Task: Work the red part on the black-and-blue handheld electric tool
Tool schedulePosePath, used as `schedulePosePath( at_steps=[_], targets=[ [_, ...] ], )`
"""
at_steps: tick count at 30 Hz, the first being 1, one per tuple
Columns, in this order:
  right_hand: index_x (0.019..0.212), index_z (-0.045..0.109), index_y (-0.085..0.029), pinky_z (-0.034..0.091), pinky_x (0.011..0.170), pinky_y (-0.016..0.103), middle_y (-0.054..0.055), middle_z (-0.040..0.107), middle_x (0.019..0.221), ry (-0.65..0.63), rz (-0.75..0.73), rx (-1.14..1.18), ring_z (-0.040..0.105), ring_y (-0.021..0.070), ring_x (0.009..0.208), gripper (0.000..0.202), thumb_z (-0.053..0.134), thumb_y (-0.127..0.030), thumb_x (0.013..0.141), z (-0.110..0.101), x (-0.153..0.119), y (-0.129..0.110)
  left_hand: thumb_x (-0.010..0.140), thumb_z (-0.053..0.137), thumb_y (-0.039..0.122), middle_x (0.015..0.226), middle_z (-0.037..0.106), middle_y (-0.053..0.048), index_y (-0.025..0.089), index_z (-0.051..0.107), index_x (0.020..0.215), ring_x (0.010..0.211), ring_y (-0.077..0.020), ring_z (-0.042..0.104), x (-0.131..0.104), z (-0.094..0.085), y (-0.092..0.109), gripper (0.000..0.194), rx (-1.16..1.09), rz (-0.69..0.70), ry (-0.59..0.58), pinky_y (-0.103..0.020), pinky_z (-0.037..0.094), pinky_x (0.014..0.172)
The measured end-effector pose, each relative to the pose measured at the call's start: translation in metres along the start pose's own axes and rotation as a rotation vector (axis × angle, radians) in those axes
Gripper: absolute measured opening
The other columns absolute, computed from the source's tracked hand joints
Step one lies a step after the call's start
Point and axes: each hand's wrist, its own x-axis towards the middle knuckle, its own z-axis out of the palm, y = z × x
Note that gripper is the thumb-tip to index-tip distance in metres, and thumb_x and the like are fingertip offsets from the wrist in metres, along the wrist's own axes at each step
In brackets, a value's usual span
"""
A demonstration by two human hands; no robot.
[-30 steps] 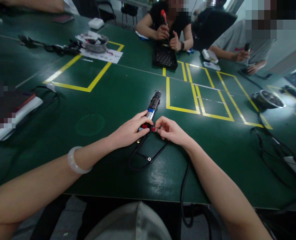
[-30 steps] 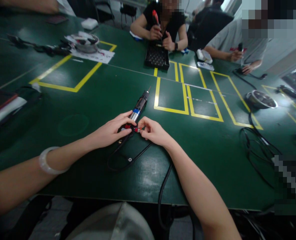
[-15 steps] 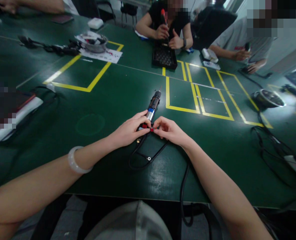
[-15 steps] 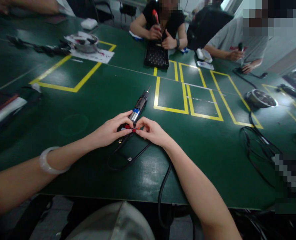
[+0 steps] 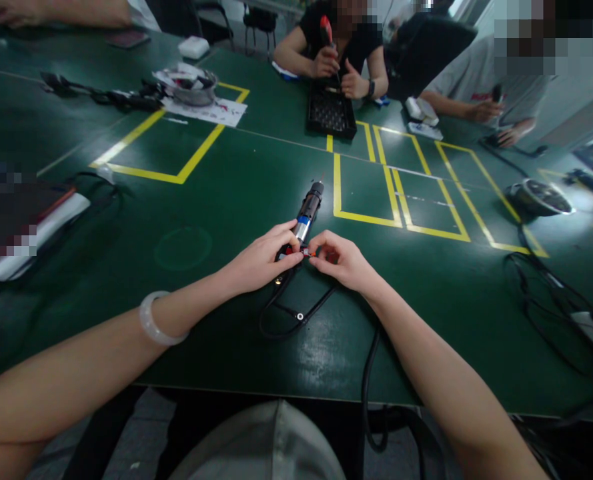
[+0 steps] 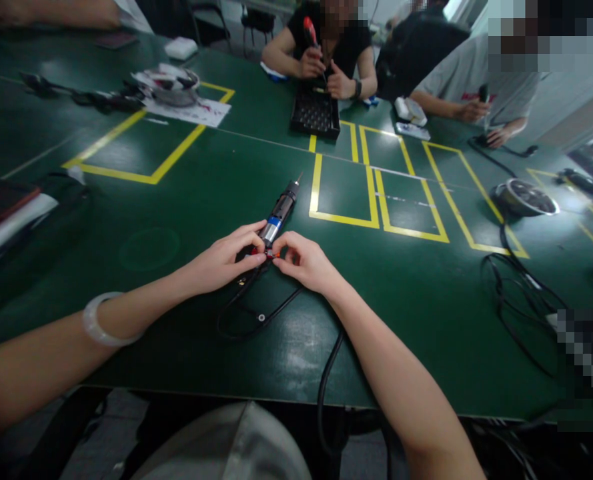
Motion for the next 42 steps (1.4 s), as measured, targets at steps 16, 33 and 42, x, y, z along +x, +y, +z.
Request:
schedulePosePath(
  at_steps=[16, 33, 42],
  targets=[
    [0.105, 0.057, -0.02, 0.043, 0.06, 0.025, 0.0, 0.062, 0.091, 0.054, -0.009, -0.155, 0.053, 0.0092, 0.063, 0.022, 0.065, -0.02, 0.085, 0.004, 0.0, -0.005, 0.096, 0.047, 0.035, 0.144, 0.053, -0.014, 0.018, 0.062, 0.094, 0.147, -0.0252, 0.034, 0.0, -0.001, 0.007, 0.023, 0.03, -0.015, -0.004, -0.042, 0.032, 0.116],
    [0.088, 0.054, -0.019, 0.041, 0.058, 0.024, -0.003, 0.057, 0.07, 0.001, 0.095, -0.062, 0.052, 0.0103, 0.06, 0.02, 0.068, -0.033, 0.084, -0.005, -0.001, 0.003, 0.099, 0.04, 0.032, 0.151, 0.046, -0.013, 0.018, 0.057, 0.12, 0.147, -0.0227, 0.035, -0.002, 0.001, 0.005, 0.03, 0.046, -0.074, 0.008, -0.041, 0.03, 0.119],
    [0.085, 0.052, -0.019, 0.039, 0.057, 0.024, -0.005, 0.057, 0.065, -0.054, 0.159, -0.032, 0.05, 0.0095, 0.056, 0.021, 0.069, -0.031, 0.081, -0.002, -0.001, 0.003, 0.095, 0.044, 0.027, 0.158, 0.036, -0.013, 0.018, 0.05, 0.138, 0.147, -0.0248, 0.034, -0.002, 0.002, 0.002, 0.045, 0.084, -0.067, -0.015, -0.044, 0.026, 0.121]
  ],
)
